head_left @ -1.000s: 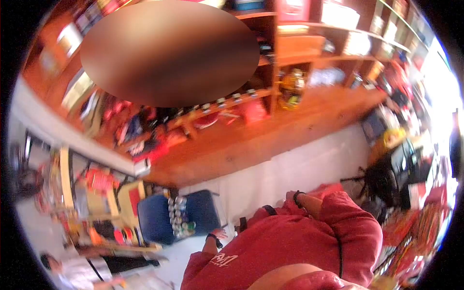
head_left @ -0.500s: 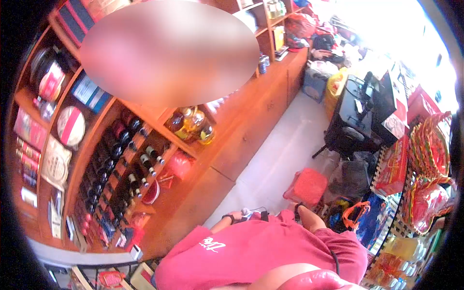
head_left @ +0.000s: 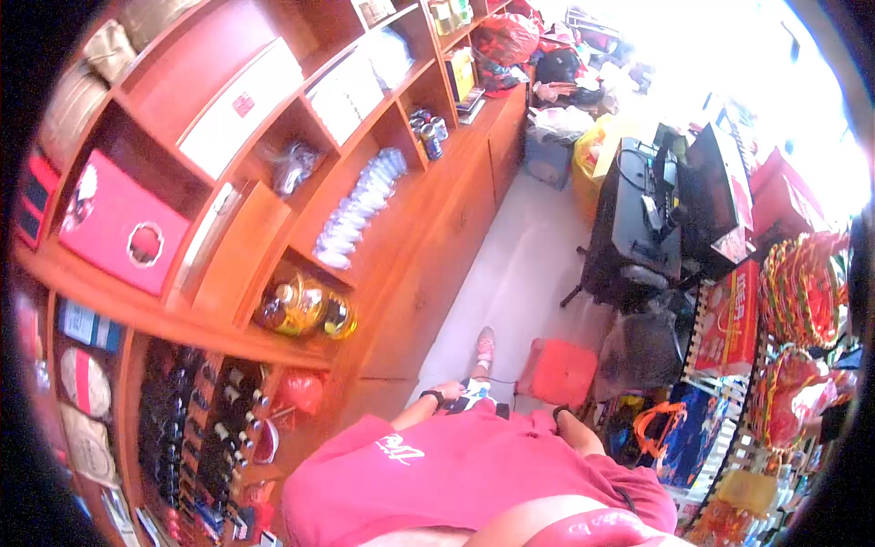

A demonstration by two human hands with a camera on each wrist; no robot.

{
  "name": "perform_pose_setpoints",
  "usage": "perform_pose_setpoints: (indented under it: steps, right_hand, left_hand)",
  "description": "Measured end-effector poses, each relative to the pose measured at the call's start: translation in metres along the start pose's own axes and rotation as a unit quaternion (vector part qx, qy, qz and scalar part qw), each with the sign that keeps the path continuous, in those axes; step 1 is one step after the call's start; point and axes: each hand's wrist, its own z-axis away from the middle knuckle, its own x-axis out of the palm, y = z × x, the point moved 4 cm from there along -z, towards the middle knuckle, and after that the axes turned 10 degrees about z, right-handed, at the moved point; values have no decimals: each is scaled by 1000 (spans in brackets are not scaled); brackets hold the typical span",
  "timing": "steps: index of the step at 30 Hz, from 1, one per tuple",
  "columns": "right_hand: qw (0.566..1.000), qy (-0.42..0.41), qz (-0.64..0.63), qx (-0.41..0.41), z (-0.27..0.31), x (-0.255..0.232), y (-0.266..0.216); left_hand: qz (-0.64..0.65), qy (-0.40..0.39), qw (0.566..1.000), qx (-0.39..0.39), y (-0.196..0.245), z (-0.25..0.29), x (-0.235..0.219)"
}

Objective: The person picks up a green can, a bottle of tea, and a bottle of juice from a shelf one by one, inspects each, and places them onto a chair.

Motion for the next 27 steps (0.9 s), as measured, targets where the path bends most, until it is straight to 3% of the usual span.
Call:
perform_pose_setpoints:
  steps: [2, 5, 6, 7, 9, 10, 11, 12, 13, 15, 16, 17, 18, 20, 21, 22, 23, 24, 25, 27]
  right_hand:
    - [1000, -1, -14, 12, -20, -27, 11]
    - [999, 6, -27, 20, -45, -98, 17]
    - [999, 7, -29, 23, -56, -119, 19]
    - [999, 12, -31, 25, -72, -141, 21]
    - [999, 27, -31, 27, -94, -189, 30]
    - [999, 39, -26, 26, -110, -212, 34]
    - [998, 51, -21, 25, -124, -231, 41]
    - [997, 66, -11, 23, -140, -251, 49]
    - [996, 85, 0, 19, -162, -267, 62]
    - [991, 115, 67, 32, -119, -357, 45]
    - [989, 133, 35, 52, -120, -383, 54]
    - [985, 154, 1, 72, -123, -406, 63]
    - [982, 168, 82, 13, -127, -427, 70]
    - [976, 209, 43, 45, -130, -450, 98]
    - [971, 232, 26, 56, -143, -468, 107]
    - [967, 247, -16, 56, -103, -513, 95]
    - [957, 265, -87, 81, -96, -534, 100]
    - [976, 193, -87, 54, -90, -556, 99]
    - [988, 148, 36, -14, -105, -562, 106]
    - [996, 35, -78, 38, -149, -567, 145]
  left_hand:
    - [-2, -40, 999, 32, 14, -27, -41]
    - [-15, -56, 998, 5, 58, -39, -132]
    - [11, -75, 997, -8, 25, -79, -146]
    - [23, -82, 994, -65, 30, -81, -169]
    - [-24, -19, 989, -142, 45, -92, -229]
    - [-251, -115, 961, 9, 60, -109, -245]
    - [-456, -200, 852, 162, 58, -124, -247]
    - [-341, -175, 922, 52, 58, -126, -271]
    - [-216, -146, 964, -61, 60, -126, -297]
    - [-221, -254, 932, -132, 49, -151, -311]
    - [-148, -182, 953, -190, 40, -160, -321]
    - [-134, -173, 956, -197, 41, -172, -327]
    - [-120, -163, 958, -202, 45, -183, -332]
    - [-44, -146, 961, -233, 60, -200, -343]
    - [-168, -152, 972, -54, 80, -216, -347]
    - [-255, -190, 946, 55, 79, -242, -342]
    - [-112, -120, 986, -21, 99, -230, -365]
    - [-93, -144, 983, -69, 127, -224, -383]
    - [-104, -120, 983, -87, 117, -252, -385]
    - [-46, -86, 990, -103, 138, -267, -420]
